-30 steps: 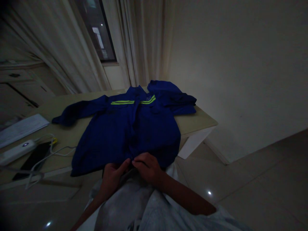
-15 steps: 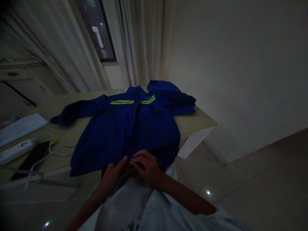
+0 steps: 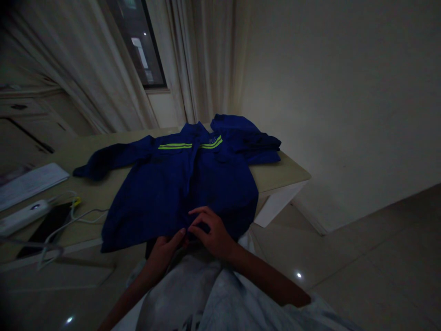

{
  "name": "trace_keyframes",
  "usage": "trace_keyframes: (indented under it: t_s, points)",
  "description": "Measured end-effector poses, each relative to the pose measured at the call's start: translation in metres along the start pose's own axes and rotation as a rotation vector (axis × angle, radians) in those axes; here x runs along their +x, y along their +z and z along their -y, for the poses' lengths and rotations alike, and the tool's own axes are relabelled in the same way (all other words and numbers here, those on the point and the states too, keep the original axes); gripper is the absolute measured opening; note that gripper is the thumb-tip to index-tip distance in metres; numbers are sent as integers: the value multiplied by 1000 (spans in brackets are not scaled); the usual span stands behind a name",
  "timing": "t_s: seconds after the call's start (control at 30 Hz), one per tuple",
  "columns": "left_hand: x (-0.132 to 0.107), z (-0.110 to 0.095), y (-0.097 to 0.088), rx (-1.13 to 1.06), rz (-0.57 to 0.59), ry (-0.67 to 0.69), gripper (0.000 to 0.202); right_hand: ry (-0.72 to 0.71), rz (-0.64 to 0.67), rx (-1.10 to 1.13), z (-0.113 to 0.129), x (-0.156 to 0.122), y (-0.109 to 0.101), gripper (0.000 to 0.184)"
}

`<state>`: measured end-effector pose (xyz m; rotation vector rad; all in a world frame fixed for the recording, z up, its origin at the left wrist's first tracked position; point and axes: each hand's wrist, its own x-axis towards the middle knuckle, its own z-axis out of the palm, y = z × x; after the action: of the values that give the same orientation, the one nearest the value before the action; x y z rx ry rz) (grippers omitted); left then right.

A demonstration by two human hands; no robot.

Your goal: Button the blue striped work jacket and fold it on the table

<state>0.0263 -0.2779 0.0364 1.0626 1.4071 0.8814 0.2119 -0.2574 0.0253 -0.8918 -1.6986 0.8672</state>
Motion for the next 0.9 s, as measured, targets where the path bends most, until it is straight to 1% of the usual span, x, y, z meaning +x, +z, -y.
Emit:
trace_keyframes:
  t_s: [0.07, 0.23, 0.3, 0.37, 0.43, 0.5, 0.53, 0.57, 0.6, 0.7, 0.8, 0.9]
  points:
    - [2, 4, -1, 14, 23, 10, 55, -9, 42, 20, -1, 1, 0, 12]
    - [7, 12, -9, 65, 84, 43, 53, 23, -47, -58, -7, -4, 11, 13]
    - [6, 10, -11, 43, 97, 19, 53, 10, -37, -94, -7, -5, 13, 12]
    - [3, 6, -11, 15, 96, -34, 53, -48, -9, -141, -6, -5, 9, 10]
    - [1, 4, -9, -9, 43, -72, 52, -144, 64, -203, -3, -3, 3, 8]
    - [-1, 3, -6, -32, -39, -67, 52, -247, 193, -270, -1, 1, -5, 7]
    - [0, 4, -5, -37, -62, -51, 53, -287, 260, -305, 0, 3, -8, 8]
    - [0, 6, -4, -33, -59, -29, 53, -318, 308, -345, -1, 5, -11, 9]
    - [1, 8, -3, -18, -33, -4, 53, -343, 327, -393, -3, 6, -13, 11]
    - [2, 15, -2, 49, 51, 60, 53, -383, 277, -560, -12, 7, -14, 19]
    - [2, 20, -3, 85, 39, 90, 52, -404, 243, -677, -18, 5, -11, 25]
    - [1, 22, -7, 109, 34, 90, 52, -382, 241, -707, -17, 4, -6, 27]
